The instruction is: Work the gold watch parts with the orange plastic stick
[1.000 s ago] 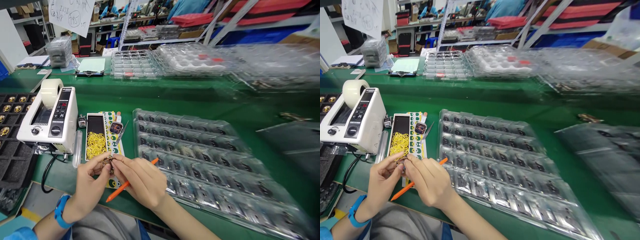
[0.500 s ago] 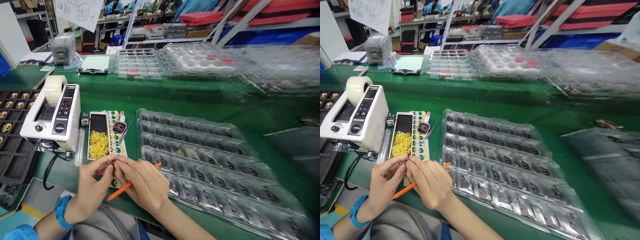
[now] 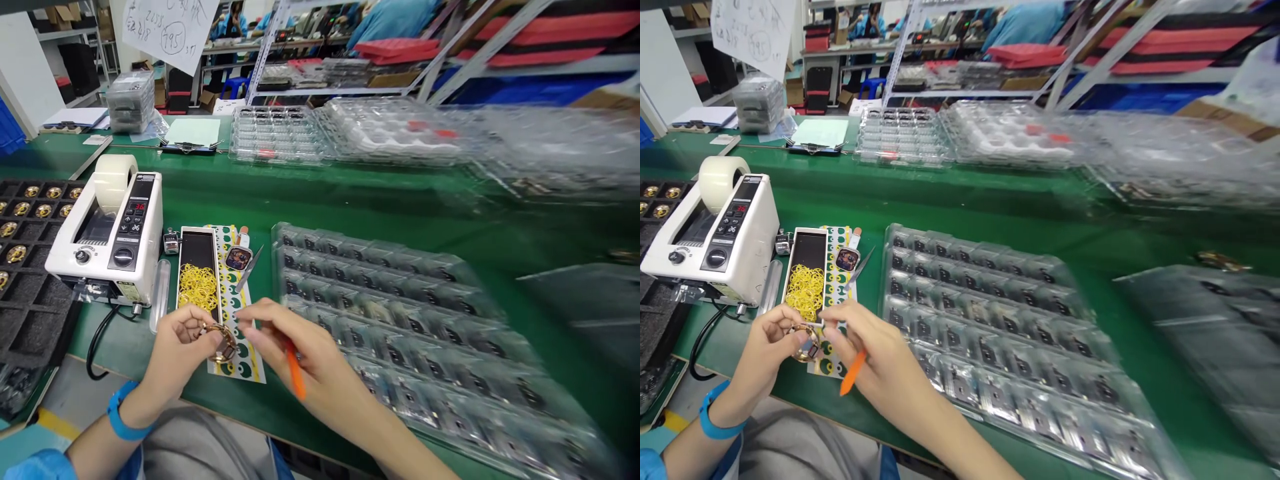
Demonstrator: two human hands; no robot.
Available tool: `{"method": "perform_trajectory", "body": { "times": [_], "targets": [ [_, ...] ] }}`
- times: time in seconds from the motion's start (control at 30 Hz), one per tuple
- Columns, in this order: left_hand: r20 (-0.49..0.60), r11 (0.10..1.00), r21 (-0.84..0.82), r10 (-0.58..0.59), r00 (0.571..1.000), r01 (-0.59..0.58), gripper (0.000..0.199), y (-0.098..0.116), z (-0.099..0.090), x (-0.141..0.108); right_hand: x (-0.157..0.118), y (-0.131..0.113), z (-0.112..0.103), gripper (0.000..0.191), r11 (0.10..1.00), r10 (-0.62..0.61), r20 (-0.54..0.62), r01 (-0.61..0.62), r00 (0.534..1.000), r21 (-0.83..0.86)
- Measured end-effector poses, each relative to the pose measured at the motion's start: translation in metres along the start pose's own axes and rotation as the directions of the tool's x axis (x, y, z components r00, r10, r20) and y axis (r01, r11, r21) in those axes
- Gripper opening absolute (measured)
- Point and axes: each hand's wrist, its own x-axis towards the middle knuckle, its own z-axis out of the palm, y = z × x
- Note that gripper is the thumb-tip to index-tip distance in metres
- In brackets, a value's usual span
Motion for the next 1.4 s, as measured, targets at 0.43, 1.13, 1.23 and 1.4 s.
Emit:
{"method": "perform_trajectory", "body": {
  "times": [0.43,1.13,1.23,1.4],
  "targets": [
    [0.066,0.99,0.143,0.006,0.998,-0.015,0.014,0.007,0.004,-0.005,-0.007,0.0,0.02,0.022,0.998,-0.067,0.043,0.067,0.997,0.009],
    [0.086,0.888,0.332,0.308,0.948,-0.319,0.029,-0.004,-0.018,-0.006,-0.013,-0.022,0.015,0.037,0.946,0.27,-0.171,-0.228,0.948,0.231],
    [0.24,0.506,0.56,0.659,0.713,-0.656,0.022,-0.014,-0.02,-0.008,-0.015,-0.03,0.028,0.035,0.833,0.398,-0.024,-0.35,0.917,0.428],
    [0.385,0.102,0.678,0.794,0.47,-0.728,0.047,-0.034,-0.022,-0.009,-0.006,-0.026,0.044,0.044,0.525,0.539,0.167,-0.484,0.826,0.7]
  ]
}}
